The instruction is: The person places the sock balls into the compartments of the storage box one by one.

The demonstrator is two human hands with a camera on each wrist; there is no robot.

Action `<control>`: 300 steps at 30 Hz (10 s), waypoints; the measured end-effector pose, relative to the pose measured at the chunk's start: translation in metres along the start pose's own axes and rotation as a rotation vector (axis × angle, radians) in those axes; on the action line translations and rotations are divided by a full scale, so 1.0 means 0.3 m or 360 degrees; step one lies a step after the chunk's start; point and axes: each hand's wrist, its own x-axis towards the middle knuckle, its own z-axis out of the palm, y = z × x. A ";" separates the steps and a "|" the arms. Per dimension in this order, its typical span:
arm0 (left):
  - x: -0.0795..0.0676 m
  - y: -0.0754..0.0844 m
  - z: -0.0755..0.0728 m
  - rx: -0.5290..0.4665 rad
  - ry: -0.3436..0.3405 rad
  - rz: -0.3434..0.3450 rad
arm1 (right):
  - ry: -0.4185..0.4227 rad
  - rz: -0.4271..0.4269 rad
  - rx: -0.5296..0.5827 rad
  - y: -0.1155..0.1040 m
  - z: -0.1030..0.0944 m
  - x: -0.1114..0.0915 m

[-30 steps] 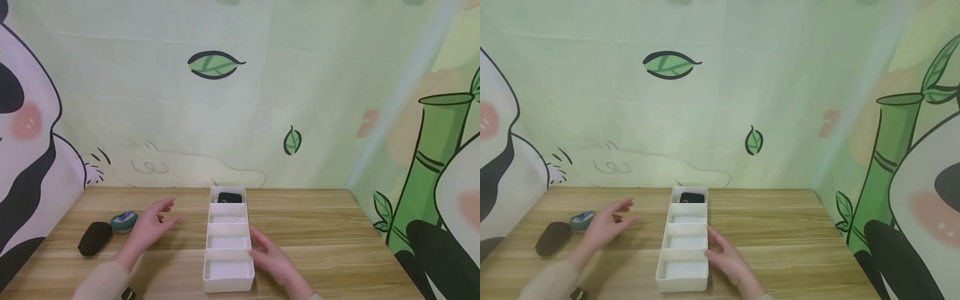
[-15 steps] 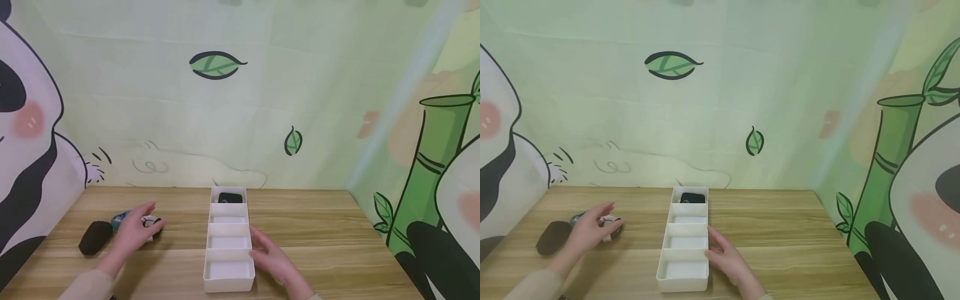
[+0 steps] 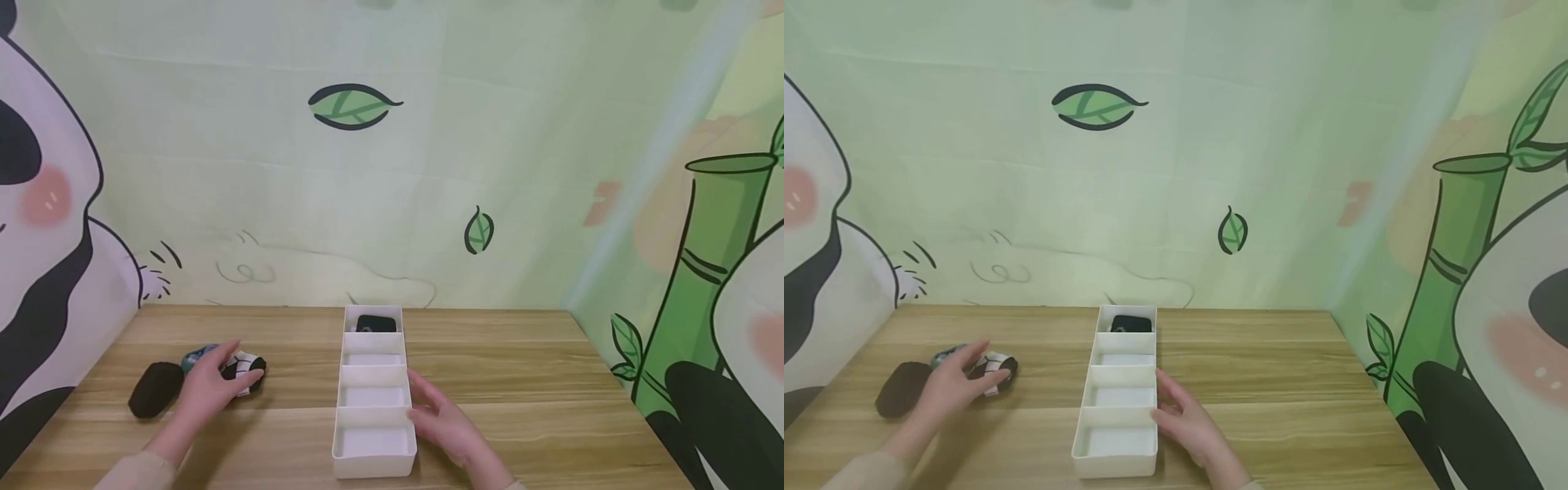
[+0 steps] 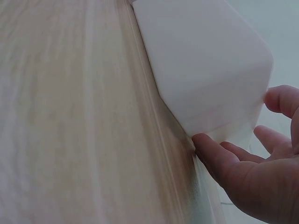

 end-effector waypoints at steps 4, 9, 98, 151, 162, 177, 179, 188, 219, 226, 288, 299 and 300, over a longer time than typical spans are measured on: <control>-0.005 -0.009 0.003 0.0016 -0.0028 -0.0037 | 0.0001 -0.0005 -0.0003 0.000 -0.001 0.001; -0.003 -0.018 0.006 0.0044 -0.0071 -0.0049 | -0.0010 0.0002 0.0030 0.004 -0.002 0.003; 0.034 0.018 0.072 -0.0083 -0.0230 -0.0013 | 0.0004 0.0015 0.0067 0.006 -0.001 0.002; 0.171 0.338 0.191 -0.0475 -0.0176 0.0123 | 0.0025 0.0025 0.0056 0.004 0.003 -0.001; 0.204 0.362 0.218 -0.0393 -0.0270 0.0276 | 0.0016 0.0010 0.0046 0.007 0.003 -0.001; 0.245 0.410 0.235 -0.0324 -0.0416 0.0514 | 0.0006 0.0006 0.0058 0.009 -0.001 -0.001; 0.247 0.414 0.242 -0.0304 -0.0429 0.0543 | 0.0008 0.0010 0.0059 0.012 -0.001 0.000; 0.270 0.417 0.281 -0.0238 -0.0471 0.0657 | 0.0002 0.0005 0.0069 0.008 -0.001 0.000; 0.280 0.414 0.349 -0.0128 -0.0546 0.0753 | 0.0029 0.0016 0.0057 0.007 0.002 -0.002; 0.273 0.418 0.351 -0.0203 -0.0627 0.0762 | 0.0013 0.0004 0.0055 0.007 0.001 -0.003; 0.246 0.156 0.140 -0.0433 -0.0172 0.0290 | 0.0008 -0.0012 0.0069 0.013 0.001 -0.004; 0.205 0.052 0.061 -0.0417 -0.0125 0.0168 | 0.0002 -0.0011 0.0075 0.011 0.000 -0.006; 0.199 0.044 0.055 -0.0408 -0.0118 0.0162 | 0.0000 -0.0013 0.0074 0.011 0.000 -0.006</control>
